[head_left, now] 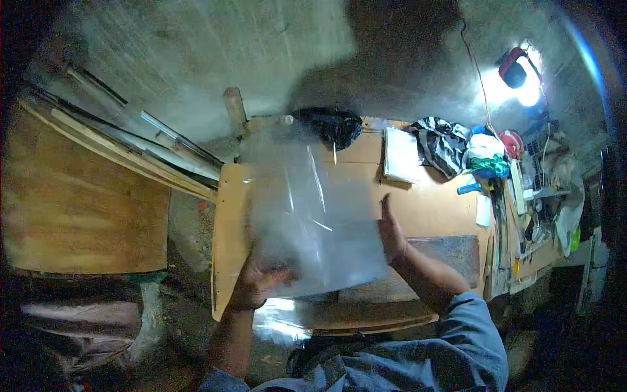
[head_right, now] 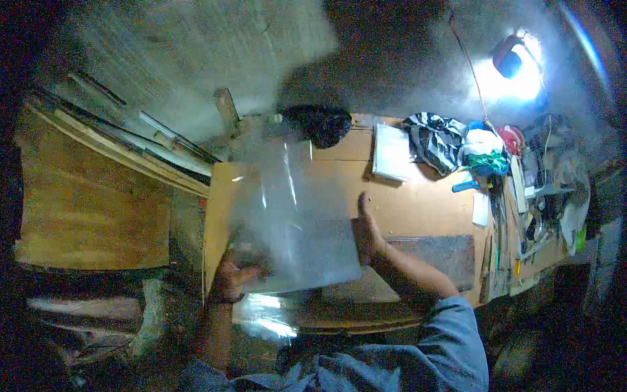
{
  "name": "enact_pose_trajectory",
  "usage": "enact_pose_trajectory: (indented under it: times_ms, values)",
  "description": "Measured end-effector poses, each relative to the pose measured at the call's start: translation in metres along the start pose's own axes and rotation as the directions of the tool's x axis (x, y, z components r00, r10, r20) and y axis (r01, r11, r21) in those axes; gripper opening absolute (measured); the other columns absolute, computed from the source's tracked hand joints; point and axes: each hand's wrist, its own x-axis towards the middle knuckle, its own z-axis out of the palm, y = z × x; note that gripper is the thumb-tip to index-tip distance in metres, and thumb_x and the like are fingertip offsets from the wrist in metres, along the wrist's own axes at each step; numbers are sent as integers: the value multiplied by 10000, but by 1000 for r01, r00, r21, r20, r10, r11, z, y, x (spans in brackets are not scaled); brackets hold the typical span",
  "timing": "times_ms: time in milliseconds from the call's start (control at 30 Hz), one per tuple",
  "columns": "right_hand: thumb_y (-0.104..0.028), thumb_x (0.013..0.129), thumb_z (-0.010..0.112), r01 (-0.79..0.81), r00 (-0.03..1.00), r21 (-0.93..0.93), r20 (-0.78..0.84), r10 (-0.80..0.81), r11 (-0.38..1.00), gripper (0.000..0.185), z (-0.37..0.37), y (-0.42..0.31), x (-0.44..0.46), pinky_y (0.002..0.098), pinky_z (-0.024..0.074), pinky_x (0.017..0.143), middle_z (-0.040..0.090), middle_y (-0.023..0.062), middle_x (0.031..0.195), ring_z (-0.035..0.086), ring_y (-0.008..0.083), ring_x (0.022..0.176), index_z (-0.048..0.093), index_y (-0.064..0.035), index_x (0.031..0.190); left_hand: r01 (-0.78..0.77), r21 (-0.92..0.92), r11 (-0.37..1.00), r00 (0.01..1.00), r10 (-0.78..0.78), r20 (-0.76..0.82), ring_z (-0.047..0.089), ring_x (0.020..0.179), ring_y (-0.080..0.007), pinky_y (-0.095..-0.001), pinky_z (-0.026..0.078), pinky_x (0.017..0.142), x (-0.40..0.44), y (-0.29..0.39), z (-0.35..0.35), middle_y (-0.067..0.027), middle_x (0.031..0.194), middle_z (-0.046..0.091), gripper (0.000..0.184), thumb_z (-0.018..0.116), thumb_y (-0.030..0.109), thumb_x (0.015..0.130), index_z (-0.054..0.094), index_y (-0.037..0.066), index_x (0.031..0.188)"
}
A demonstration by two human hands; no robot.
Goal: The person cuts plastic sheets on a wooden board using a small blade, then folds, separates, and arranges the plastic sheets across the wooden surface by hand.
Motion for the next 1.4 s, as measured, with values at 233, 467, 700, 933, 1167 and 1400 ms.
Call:
enact_pose_trajectory:
  times_ms: [233,467,700,933,1167,1400]
  values:
    - [-203,848,624,-96,987,-653,-160,-12,751,651,-10,26,-15,356,453,921,484,150,1324,531,230,1118,322,-78,1411,7,165,986,999,2,-53,480,1148,-210,-360,398,964,5,-54,-7,-94,1257,485,721,691,22,743,329,57,1366]
    - [-101,863,616,252,968,-544,148,-204,800,616,4,1,10,328,519,822,630,86,1139,612,182,950,320,-81,1402,-296,112,949,935,311,-168,478,1170,-260,-393,342,1022,17,-46,-10,-143,1363,406,870,696,177,788,149,58,1454]
    - [-91,839,632,251,906,-967,217,-363,49,669,-16,-95,116,359,472,894,547,93,1249,541,199,1063,293,-127,1415,-115,-112,987,960,81,-269,636,914,-256,-339,506,787,-21,-37,-18,-181,1153,567,921,668,258,834,11,121,1464]
    - [1,867,554,311,549,-944,85,-831,109,666,-68,-103,126,335,443,897,479,175,1265,522,255,1060,225,-98,1437,-54,171,984,931,111,-348,616,939,-221,-338,490,806,-71,-70,-21,-182,1150,588,785,640,184,853,145,62,1449]
    - [-36,904,524,377,738,-807,-34,-674,454,442,-72,-7,-4,276,470,851,593,130,1074,568,157,926,408,-47,1330,96,765,637,801,406,-439,509,1132,-313,-421,399,944,-127,-151,-28,-180,1212,555,522,674,206,798,502,43,1263]
    - [23,849,554,241,808,-778,-170,-564,580,328,-68,86,-126,279,488,829,634,109,1019,591,155,929,549,6,1177,303,933,195,846,396,-358,195,1367,-385,-647,217,992,-106,-156,19,-133,1479,276,616,621,360,838,390,197,1386]
